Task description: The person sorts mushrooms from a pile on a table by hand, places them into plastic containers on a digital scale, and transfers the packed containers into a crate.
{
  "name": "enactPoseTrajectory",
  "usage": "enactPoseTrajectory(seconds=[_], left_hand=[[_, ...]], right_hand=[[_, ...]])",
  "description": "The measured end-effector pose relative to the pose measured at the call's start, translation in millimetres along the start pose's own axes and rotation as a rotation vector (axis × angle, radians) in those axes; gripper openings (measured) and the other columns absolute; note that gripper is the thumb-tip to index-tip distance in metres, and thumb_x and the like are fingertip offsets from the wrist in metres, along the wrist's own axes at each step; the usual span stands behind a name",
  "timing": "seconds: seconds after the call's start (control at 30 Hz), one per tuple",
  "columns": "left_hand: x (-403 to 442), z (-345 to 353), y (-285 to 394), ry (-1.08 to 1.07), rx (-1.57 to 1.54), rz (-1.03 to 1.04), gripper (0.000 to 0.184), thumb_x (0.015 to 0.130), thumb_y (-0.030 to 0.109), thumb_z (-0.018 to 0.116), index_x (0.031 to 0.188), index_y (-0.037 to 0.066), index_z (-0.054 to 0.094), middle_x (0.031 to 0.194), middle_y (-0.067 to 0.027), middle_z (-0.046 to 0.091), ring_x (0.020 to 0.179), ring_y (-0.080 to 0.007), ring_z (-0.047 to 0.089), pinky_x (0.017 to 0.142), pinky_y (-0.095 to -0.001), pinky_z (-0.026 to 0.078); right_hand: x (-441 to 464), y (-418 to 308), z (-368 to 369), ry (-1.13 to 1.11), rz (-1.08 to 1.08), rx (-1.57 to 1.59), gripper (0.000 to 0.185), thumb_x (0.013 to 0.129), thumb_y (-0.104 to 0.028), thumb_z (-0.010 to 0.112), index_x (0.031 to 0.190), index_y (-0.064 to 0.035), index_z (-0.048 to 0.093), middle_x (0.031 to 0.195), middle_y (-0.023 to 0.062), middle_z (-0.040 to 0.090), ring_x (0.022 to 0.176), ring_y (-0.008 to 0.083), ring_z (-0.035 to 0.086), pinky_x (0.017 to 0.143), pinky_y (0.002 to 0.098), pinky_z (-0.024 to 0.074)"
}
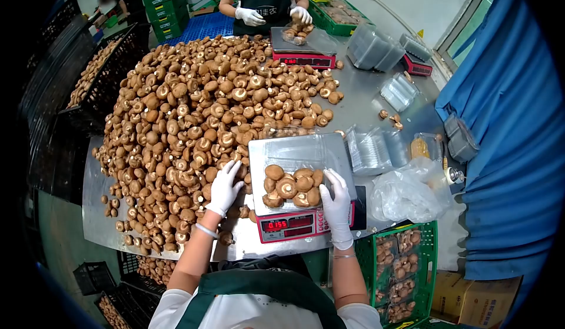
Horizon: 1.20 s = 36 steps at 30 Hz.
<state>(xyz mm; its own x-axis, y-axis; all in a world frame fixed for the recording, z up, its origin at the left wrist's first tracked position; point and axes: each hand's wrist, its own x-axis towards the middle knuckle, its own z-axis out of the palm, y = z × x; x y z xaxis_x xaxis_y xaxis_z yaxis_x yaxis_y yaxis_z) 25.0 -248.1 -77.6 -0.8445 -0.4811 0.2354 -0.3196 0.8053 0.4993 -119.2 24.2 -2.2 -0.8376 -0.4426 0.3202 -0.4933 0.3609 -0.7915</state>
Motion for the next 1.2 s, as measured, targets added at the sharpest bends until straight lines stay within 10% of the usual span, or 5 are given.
enactPoseTrajectory(seconds=[0.3, 0.57, 0.9, 1.03, 1.2], left_hand=[[26.1, -49.3, 56.0, 0.335, -0.393, -0.084, 0.044, 0.075, -0.003, 0.066, 0.118, 0.003, 0.057, 0.108, -0.0140, 0.058, 0.099, -0.0273, 0.058, 0.085, -0.0343, 0.048], [7.2, -42.5, 106.8, 0.066, -0.204, 0.587, 0.036, 0.078, 0.002, 0.063, 0.114, 0.005, 0.061, 0.114, -0.0161, 0.060, 0.106, -0.0346, 0.059, 0.089, -0.0410, 0.049], [-43.2, -39.8, 102.0, 0.220, -0.344, 0.275, 0.041, 0.081, 0.002, 0.065, 0.121, 0.004, 0.059, 0.106, -0.0174, 0.063, 0.094, -0.0312, 0.062, 0.084, -0.0380, 0.050], [-64.0, -37.9, 89.1, -0.173, -0.733, -0.248, 0.045, 0.094, 0.007, 0.053, 0.137, -0.001, 0.041, 0.096, -0.0152, 0.065, 0.074, -0.0196, 0.064, 0.073, -0.0276, 0.051], [-68.6, -37.5, 83.8, -0.370, -1.466, -0.537, 0.054, 0.100, 0.029, 0.048, 0.143, 0.002, 0.030, 0.102, -0.0177, 0.064, 0.087, -0.0227, 0.067, 0.078, -0.0309, 0.053]], right_hand=[[-4.6, 3.9, -12.2, 0.029, -0.008, 0.005, 0.032, 0.089, -0.011, 0.061, 0.120, -0.0045, 0.059, 0.124, 0.0159, 0.057, 0.114, 0.0297, 0.055, 0.096, 0.0376, 0.0438], [4.1, 4.0, -16.9, 0.053, -0.183, -0.163, 0.028, 0.088, -0.006, 0.060, 0.115, -0.0032, 0.061, 0.121, 0.0149, 0.059, 0.112, 0.0279, 0.057, 0.092, 0.0358, 0.0475], [75.2, 29.7, 9.9, -0.212, 0.410, 0.620, 0.050, 0.095, -0.024, 0.057, 0.137, -0.0019, 0.043, 0.128, 0.0144, 0.055, 0.120, 0.0257, 0.052, 0.098, 0.0329, 0.0419], [65.2, -1.8, -13.6, -0.148, 0.274, 0.829, 0.047, 0.102, -0.034, 0.042, 0.136, -0.0037, 0.045, 0.127, 0.0121, 0.055, 0.119, 0.0178, 0.051, 0.100, 0.0325, 0.0393], [13.5, -18.7, -39.4, -0.103, -0.045, -0.106, 0.040, 0.083, -0.024, 0.070, 0.116, -0.0033, 0.059, 0.100, 0.0158, 0.063, 0.096, 0.0282, 0.061, 0.082, 0.0345, 0.0489]])
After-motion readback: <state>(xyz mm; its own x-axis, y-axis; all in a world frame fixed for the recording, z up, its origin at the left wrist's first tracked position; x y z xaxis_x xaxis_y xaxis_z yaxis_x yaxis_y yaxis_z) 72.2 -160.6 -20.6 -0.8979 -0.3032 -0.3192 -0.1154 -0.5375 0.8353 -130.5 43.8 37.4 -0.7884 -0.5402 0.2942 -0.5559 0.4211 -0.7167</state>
